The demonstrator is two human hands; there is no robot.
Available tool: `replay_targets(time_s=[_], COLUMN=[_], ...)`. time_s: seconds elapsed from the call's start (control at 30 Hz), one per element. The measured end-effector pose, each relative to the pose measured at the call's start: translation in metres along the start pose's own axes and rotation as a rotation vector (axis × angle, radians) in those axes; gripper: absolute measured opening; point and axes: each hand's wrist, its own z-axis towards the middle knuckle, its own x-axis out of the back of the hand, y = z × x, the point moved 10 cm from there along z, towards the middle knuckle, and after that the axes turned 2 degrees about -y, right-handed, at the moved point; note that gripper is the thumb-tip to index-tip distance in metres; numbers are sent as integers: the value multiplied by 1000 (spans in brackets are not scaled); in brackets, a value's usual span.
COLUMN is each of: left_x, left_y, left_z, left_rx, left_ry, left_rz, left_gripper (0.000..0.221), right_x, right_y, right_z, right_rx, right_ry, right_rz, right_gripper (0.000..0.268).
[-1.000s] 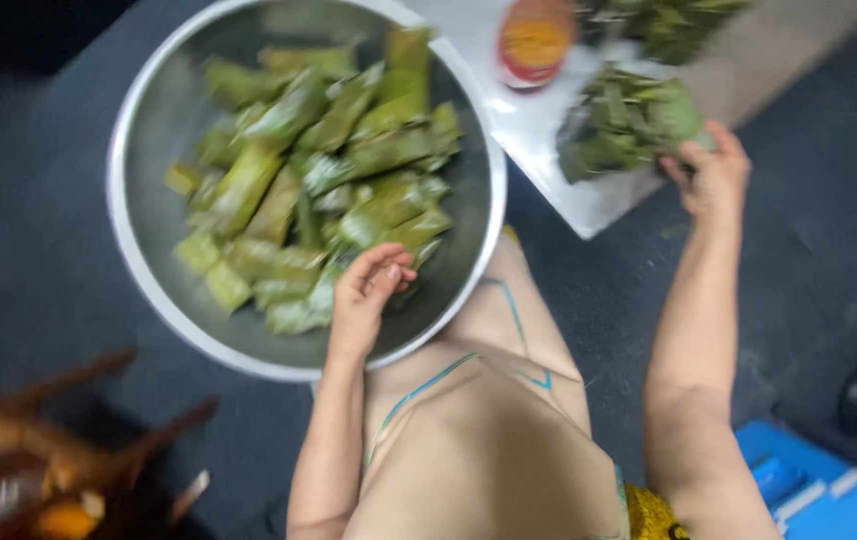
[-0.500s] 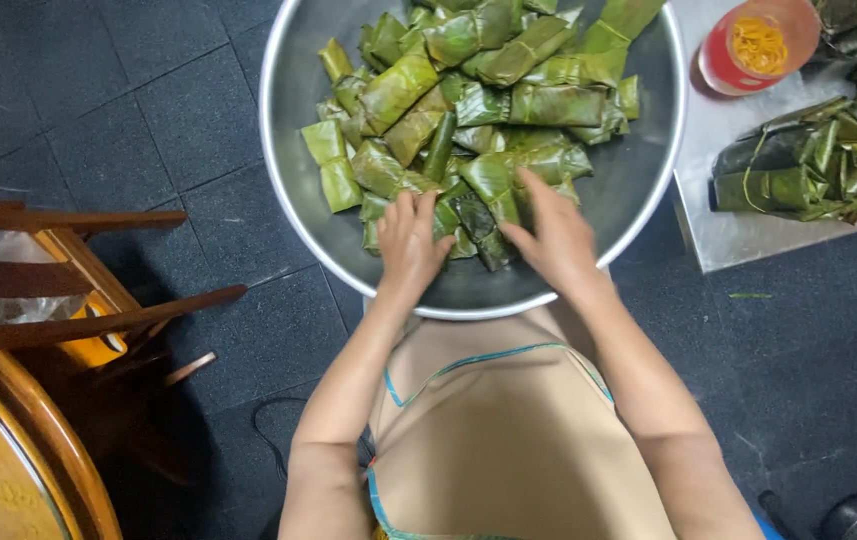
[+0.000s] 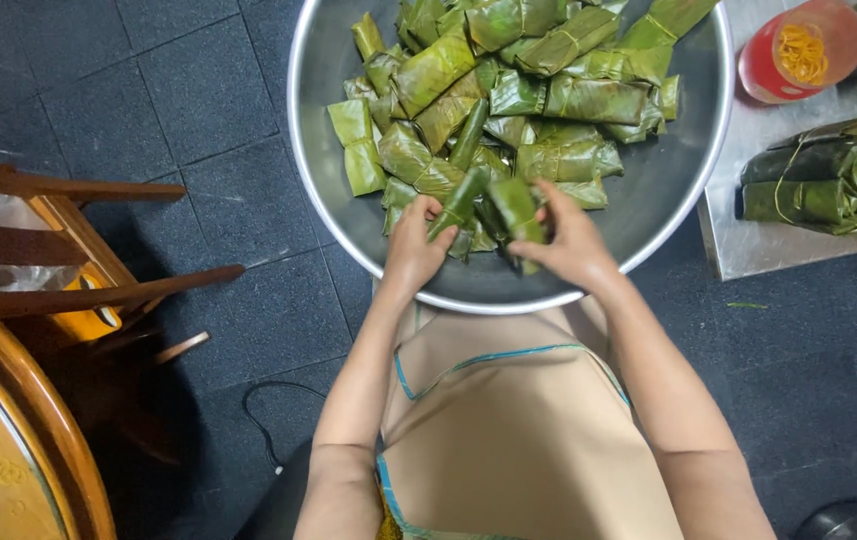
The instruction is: Sorting and arranging leaf-wrapped food items into a large metal bowl for packaging.
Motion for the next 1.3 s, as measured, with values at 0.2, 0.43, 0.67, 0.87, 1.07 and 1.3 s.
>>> replay_targets(time_s=[0.2, 0.43, 0.67, 0.87, 1.07, 1.3], left_x=[14, 21, -16, -52, -98, -66], left_y=[-26, -10, 2, 44, -6, 23], left_z=[-1, -9, -7, -29, -16, -15], left_rx=[42, -209, -193, 57, -64, -138], left_ry=[-5, -53, 129, 11, 122, -194], left_rz=[-445, -1239, -1195, -1120, -1238, -1676], left_gripper=[46, 63, 59, 85, 54, 78], right_x=[-42, -52, -4, -18, -32, 78], right_y=[20, -3, -11, -40, -89, -66], right_z=[15, 4, 7, -7, -28, 57], right_rx=[-161, -170, -17, 118, 539, 479], right_ry=[-127, -166, -22, 15, 123, 317], right_rz=[-409, -193, 842, 847, -6, -587], right_gripper=[77, 81, 66, 75, 63, 56])
